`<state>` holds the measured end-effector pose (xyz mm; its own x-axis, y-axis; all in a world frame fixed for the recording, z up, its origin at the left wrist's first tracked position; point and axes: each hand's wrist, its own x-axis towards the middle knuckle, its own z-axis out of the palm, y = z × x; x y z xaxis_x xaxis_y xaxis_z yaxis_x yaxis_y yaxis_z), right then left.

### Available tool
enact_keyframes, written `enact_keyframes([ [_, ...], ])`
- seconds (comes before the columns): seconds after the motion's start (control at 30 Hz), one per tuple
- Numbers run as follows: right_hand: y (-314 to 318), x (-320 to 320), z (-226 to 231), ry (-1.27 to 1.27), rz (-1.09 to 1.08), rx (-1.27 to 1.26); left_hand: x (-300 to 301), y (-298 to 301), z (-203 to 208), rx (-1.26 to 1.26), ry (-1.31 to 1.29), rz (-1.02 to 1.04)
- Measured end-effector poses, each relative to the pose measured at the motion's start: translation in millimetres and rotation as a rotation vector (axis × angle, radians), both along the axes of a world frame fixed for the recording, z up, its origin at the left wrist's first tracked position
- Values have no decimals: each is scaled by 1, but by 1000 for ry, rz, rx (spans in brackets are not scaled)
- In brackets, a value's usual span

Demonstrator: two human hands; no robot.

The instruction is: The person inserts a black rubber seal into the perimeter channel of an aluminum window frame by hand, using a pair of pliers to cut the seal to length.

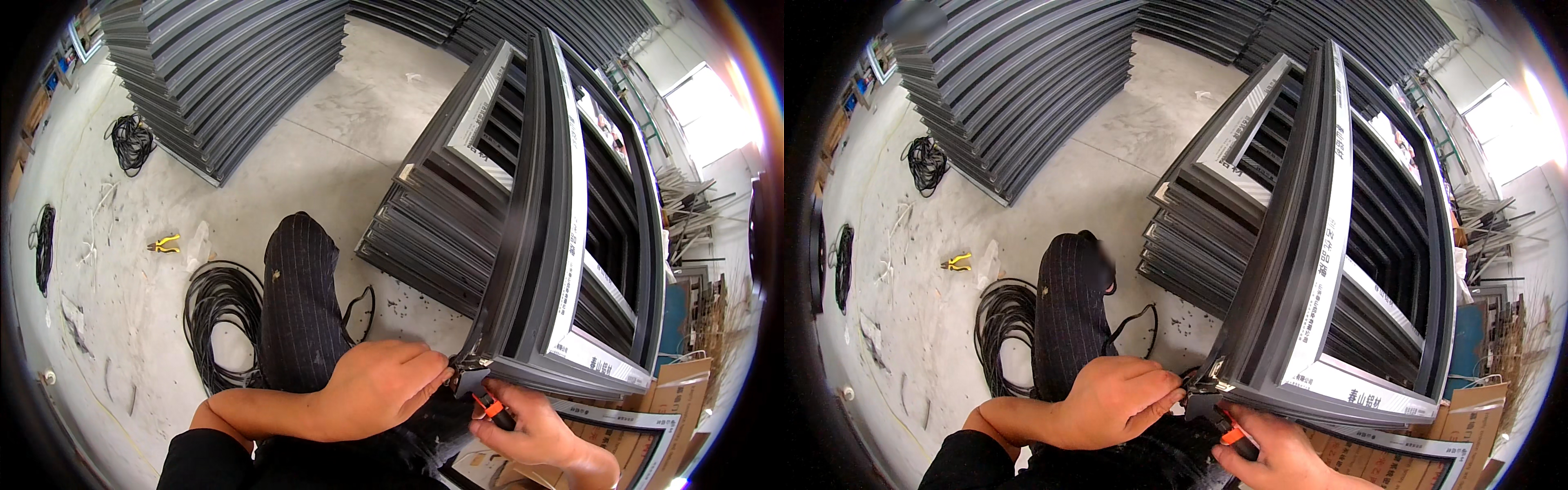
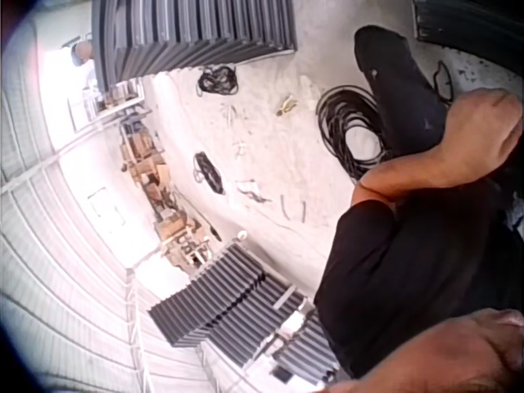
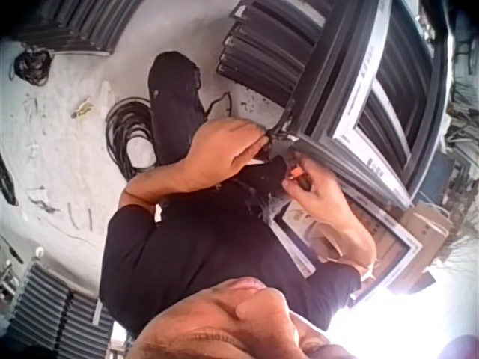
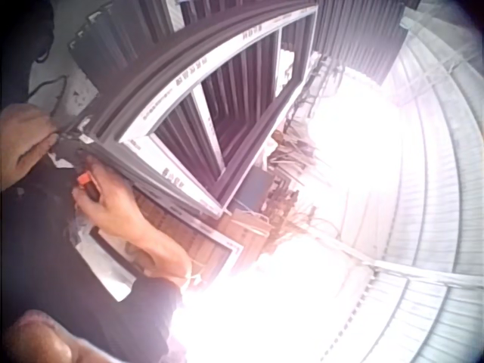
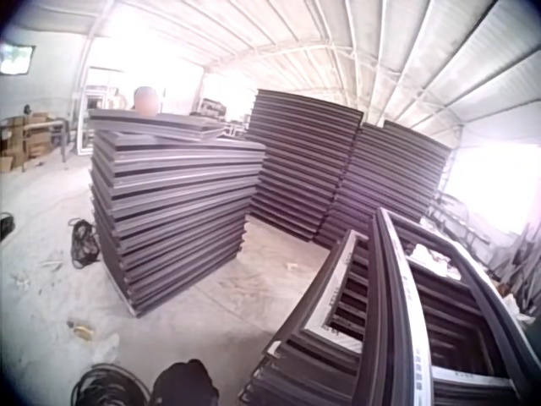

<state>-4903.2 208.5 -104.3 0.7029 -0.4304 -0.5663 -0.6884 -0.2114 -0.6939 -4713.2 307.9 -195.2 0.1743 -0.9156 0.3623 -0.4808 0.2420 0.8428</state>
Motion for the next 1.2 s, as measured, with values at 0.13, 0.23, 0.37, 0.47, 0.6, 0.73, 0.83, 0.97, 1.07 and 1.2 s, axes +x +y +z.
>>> enact_keyframes([
  [0.13, 0, 1, 3, 60, -3, -39, 1, -1, -1, 7, -34, -11],
  [0.23, 2, 3, 0, -15, 29, -167, 2, -1, -1, 39, -33, -30],
  [0.37, 3, -8, -15, -102, 121, -388, 1, 0, 0, 60, 2, -35],
  [0.47, 16, -39, -33, 95, 136, -602, 2, 1, -1, 107, 9, -2],
  [0.6, 63, -96, -85, 240, 73, -643, 3, 3, -7, 159, 284, -71],
  [0.73, 120, -132, -150, 217, 122, -625, -3, 5, -13, 375, 760, -260],
  [0.83, 134, -138, -162, 112, 73, -514, -7, 9, -12, 515, 1059, -324],
  [0.97, 106, -113, -132, -189, -48, -701, -15, 12, -5, 537, 1302, -374],
  [1.07, 89, -71, -117, -440, -152, -516, -30, 12, 1, 511, 1380, -310],
  [1.2, 98, -16, -132, -731, -403, -28, -36, 13, 8, 408, 1070, -178],
])
